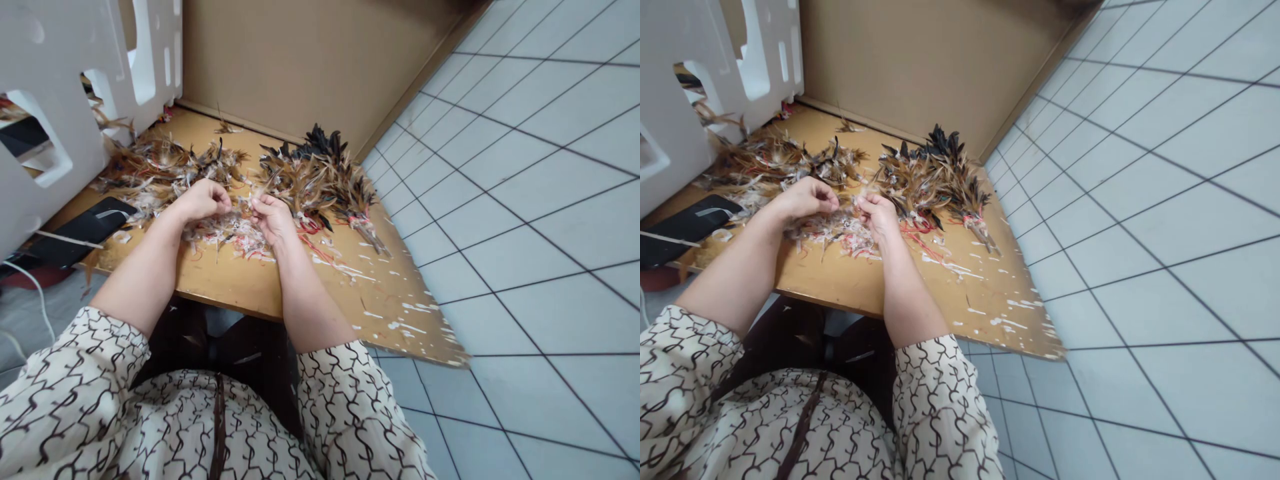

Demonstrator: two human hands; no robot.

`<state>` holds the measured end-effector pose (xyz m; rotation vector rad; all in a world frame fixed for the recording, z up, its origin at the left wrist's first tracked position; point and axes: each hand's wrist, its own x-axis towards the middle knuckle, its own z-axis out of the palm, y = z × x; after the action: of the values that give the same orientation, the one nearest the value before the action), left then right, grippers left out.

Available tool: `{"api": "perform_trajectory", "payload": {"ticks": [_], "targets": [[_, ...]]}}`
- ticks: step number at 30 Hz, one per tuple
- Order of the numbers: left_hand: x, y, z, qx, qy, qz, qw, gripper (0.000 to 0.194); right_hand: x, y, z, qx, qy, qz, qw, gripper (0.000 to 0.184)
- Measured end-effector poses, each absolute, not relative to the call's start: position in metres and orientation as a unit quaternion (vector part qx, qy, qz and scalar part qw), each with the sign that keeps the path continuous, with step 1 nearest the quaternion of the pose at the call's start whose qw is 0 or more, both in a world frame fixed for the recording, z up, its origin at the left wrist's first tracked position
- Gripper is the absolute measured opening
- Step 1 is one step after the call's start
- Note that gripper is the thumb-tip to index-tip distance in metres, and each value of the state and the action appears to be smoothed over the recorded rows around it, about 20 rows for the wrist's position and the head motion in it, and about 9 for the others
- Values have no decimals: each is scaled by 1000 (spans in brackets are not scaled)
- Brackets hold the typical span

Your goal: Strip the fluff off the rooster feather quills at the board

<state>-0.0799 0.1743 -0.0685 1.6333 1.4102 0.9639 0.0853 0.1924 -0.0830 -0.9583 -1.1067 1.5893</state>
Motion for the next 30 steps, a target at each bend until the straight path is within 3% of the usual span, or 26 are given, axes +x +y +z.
{"api": "perform_trajectory", "payload": {"ticks": [5, 10, 20, 30], "targets": [[-78, 176, -67, 499, 516, 518, 465, 11, 84, 191, -82, -397, -441, 654, 469, 24], [-70, 174, -64, 455, 492, 523, 526, 8, 82, 190, -84, -398, -459, 649, 458, 25], [-56, 172, -66, 487, 492, 516, 504, 11, 78, 183, -78, -406, -472, 671, 403, 9], [-54, 174, -69, 534, 501, 502, 460, 19, 78, 184, -81, -402, -467, 671, 412, 16]]}}
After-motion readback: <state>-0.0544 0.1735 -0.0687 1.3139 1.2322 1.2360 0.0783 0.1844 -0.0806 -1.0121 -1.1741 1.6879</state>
